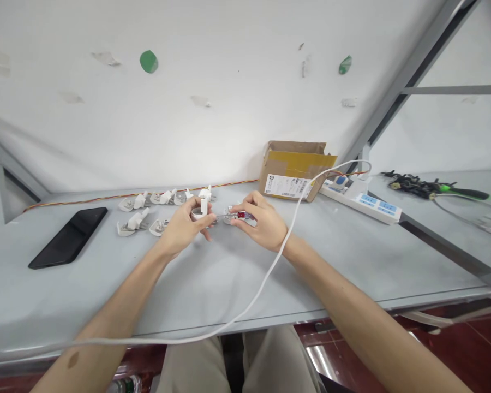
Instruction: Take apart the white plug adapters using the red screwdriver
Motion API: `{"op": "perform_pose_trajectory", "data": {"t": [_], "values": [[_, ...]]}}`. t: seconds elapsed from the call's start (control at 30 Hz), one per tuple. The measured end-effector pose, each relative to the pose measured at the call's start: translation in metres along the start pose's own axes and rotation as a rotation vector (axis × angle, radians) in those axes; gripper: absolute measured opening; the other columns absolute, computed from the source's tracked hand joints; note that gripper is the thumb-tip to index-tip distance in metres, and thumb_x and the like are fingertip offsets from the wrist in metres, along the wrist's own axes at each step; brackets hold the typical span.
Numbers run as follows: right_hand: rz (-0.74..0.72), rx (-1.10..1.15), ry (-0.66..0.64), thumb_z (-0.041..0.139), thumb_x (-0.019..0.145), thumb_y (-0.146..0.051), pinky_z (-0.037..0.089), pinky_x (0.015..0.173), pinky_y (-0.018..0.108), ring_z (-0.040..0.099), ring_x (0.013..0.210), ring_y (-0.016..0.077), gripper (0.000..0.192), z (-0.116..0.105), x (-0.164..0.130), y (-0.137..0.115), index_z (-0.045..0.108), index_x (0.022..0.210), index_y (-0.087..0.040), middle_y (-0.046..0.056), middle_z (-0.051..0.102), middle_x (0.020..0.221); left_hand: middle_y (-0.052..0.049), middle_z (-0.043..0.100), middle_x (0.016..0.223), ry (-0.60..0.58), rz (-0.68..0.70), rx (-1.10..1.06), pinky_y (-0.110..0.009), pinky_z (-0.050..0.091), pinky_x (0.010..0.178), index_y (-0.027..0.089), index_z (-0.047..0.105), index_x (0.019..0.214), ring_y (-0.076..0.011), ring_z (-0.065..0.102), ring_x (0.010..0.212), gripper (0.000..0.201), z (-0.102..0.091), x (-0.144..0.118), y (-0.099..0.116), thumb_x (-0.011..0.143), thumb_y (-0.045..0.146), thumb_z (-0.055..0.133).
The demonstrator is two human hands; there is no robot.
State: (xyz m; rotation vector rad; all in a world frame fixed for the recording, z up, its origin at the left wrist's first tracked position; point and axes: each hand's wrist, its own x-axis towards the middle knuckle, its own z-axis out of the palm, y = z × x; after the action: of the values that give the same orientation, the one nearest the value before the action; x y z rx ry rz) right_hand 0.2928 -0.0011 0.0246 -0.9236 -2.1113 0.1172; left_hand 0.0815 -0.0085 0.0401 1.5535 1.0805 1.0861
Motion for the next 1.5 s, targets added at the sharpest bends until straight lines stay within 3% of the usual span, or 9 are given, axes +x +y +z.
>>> {"op": "perform_pose_trajectory", "data": {"t": [0.2,0.3,0.4,0.67,0.9,1.0,1.1,1.37,1.5], "values": [[0.148,0.028,0.015,0.043,0.094,-0.037,0.046,0.074,0.031,0.056,0.08,0.0171,0.028,-0.002,0.003,-0.006,0.064,0.099,-0.018,0.006,0.057,0.087,0.001,0.053,0.08,0.015,0.02,0.005,-0.033,0.056,0.061,0.02,0.053,0.087,-0.0114,0.058,0.061,0.028,-0.001,0.0,0.001,0.073,0.04,0.067],[0.349,0.033,0.034,0.029,0.097,-0.046,0.042,0.064,0.029,0.055,0.067,0.0162,0.046,-0.004,0.005,-0.002,0.062,0.08,-0.019,0.003,0.058,0.068,0.002,0.056,0.084,0.057,0.025,0.041,-0.034,0.056,0.066,0.021,0.052,0.088,-0.0108,0.06,0.059,0.027,-0.001,0.001,-0.001,0.074,0.04,0.066],[0.468,0.059,-0.05,0.033,0.094,-0.054,0.033,0.052,0.027,0.047,0.053,0.0132,0.051,-0.004,0.006,0.004,0.052,0.061,-0.02,-0.001,0.048,0.053,0.002,0.056,0.088,0.101,0.025,0.077,-0.035,0.056,0.07,0.022,0.052,0.091,-0.011,0.063,0.059,0.027,-0.001,0.001,-0.002,0.075,0.038,0.065],[0.381,0.318,0.034,0.058,0.082,-0.032,0.045,0.065,0.029,0.056,0.072,0.015,0.013,-0.002,0.004,0.004,0.054,0.083,-0.02,0.002,0.062,0.08,0.001,0.058,0.087,0.083,0.021,0.022,-0.034,0.057,0.069,0.021,0.053,0.091,-0.0122,0.063,0.063,0.027,-0.002,0.0,0.0,0.074,0.038,0.066],[0.307,0.3,0.032,0.061,0.08,-0.032,0.047,0.065,0.029,0.055,0.072,0.0144,0.017,0.002,0.003,0.002,0.049,0.085,-0.021,0.002,0.058,0.084,0.002,0.058,0.086,0.083,0.027,0.038,-0.036,0.055,0.074,0.022,0.053,0.088,-0.0135,0.065,0.063,0.024,-0.002,0.001,-0.002,0.075,0.037,0.065],[0.347,0.235,-0.035,0.046,0.091,-0.041,0.045,0.065,0.028,0.058,0.071,0.0149,0.022,0.001,0.002,0.001,0.053,0.091,-0.02,0.003,0.062,0.082,0.001,0.057,0.088,0.064,0.027,0.045,-0.033,0.053,0.074,0.021,0.052,0.087,-0.0143,0.066,0.065,0.024,0.0,-0.001,0.001,0.075,0.038,0.065],[0.36,0.064,-0.172,0.032,0.097,-0.041,0.04,0.063,0.027,0.055,0.063,0.0144,0.039,-0.001,0.003,0.0,0.056,0.073,-0.02,0.001,0.061,0.067,0.001,0.057,0.094,0.039,0.007,0.07,-0.032,0.052,0.075,0.021,0.051,0.087,-0.0143,0.067,0.066,0.025,0.001,-0.003,0.004,0.075,0.039,0.064],[0.244,0.096,-0.01,0.062,0.083,-0.029,0.043,0.064,0.027,0.054,0.071,0.0149,0.013,-0.003,0.004,0.001,0.055,0.078,-0.019,0.003,0.06,0.081,0.0,0.058,0.097,0.032,-0.002,0.056,-0.034,0.053,0.077,0.022,0.053,0.089,-0.0145,0.067,0.067,0.026,0.0,-0.003,-0.001,0.075,0.04,0.065],[0.203,0.074,0.0,0.067,0.079,-0.027,0.046,0.069,0.03,0.053,0.078,0.0165,0.017,0.002,0.002,0.002,0.055,0.087,-0.019,0.004,0.054,0.089,0.001,0.056,0.093,0.034,0.008,-0.005,-0.036,0.056,0.077,0.021,0.053,0.089,-0.0131,0.065,0.067,0.024,0.001,-0.001,-0.001,0.075,0.037,0.065]]}}
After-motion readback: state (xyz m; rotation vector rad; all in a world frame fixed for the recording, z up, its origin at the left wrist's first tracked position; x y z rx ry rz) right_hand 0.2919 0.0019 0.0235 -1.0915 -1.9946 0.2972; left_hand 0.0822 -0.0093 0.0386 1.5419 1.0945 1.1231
